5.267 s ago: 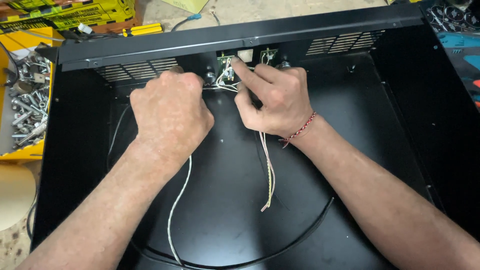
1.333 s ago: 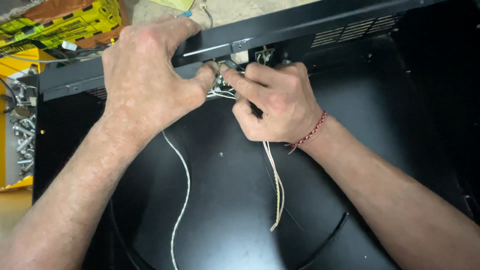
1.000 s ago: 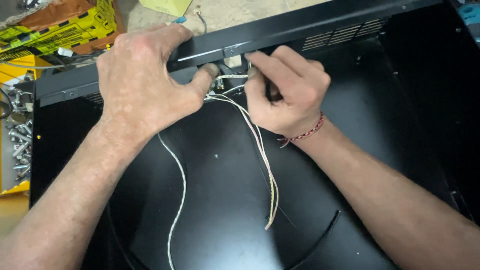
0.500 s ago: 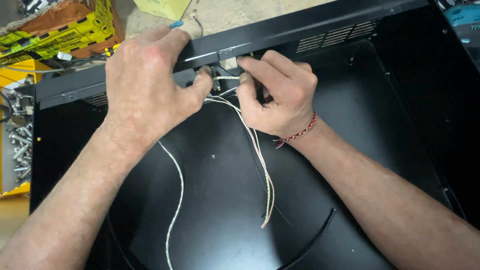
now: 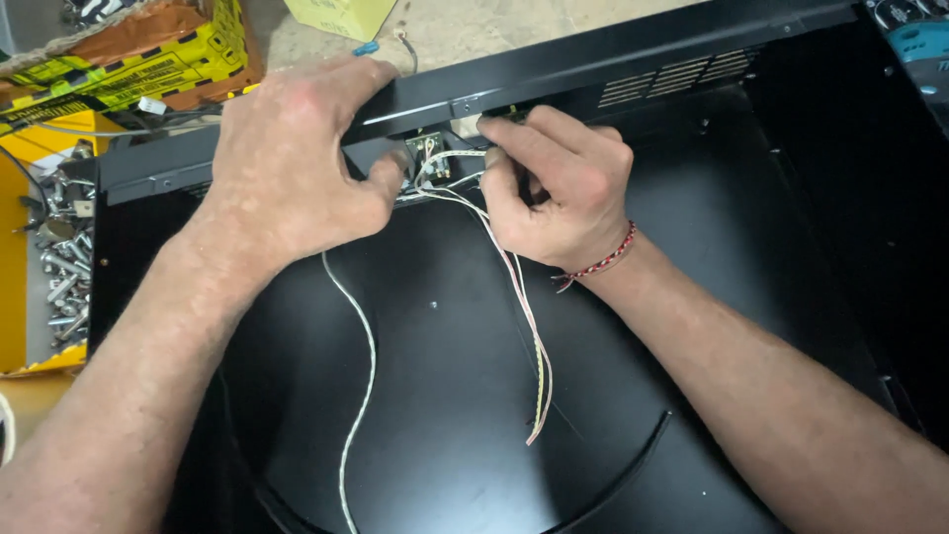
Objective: The person connects and adjusts wires inside an open black electronic device, using a screwdriver to tighten terminal screws and organizing the wires by hand. The work continues throughout the clip with repeated tightening and repositioning of wires.
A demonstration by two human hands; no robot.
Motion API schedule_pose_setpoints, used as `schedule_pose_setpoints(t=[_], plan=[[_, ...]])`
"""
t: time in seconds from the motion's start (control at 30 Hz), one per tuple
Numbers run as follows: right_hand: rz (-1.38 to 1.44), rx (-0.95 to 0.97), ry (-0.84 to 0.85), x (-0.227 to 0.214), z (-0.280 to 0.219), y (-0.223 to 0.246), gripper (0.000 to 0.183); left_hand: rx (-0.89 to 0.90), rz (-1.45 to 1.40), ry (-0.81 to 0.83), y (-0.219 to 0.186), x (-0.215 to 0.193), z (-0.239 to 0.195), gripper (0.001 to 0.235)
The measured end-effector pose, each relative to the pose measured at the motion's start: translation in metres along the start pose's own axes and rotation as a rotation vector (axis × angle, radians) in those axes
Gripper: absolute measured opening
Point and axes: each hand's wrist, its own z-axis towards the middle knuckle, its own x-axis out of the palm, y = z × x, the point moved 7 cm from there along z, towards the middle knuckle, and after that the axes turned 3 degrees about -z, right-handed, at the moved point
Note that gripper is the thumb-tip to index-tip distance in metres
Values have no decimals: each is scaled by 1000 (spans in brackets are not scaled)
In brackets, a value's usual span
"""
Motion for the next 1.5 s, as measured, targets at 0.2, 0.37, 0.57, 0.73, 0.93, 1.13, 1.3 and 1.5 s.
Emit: schedule_pose_setpoints(t=[0.2,0.37,0.57,0.73,0.93,1.13,1.3,1.5], plan=[[7,-21,115,10,-8,2,33,-20,-2,79,4,2,0,63],[16,-19,271,26,-16,1,41,28,-37,123,3,0,0,71],[-46,-51,241,28,-17,2,39,52,-21,136,6,1,-1,68],[-97,-75,240,26,-15,4,40,29,-50,156,6,1,-1,66],[-119,-88,237,25,-15,4,45,31,-56,151,6,2,-2,67],[-115,-30,210,20,-7,9,39,16,-51,158,7,1,-2,68],[-66,-9,175,18,-9,6,31,17,-39,119,3,2,-1,57],[0,7,282,27,-14,5,45,-59,49,85,4,4,0,33]])
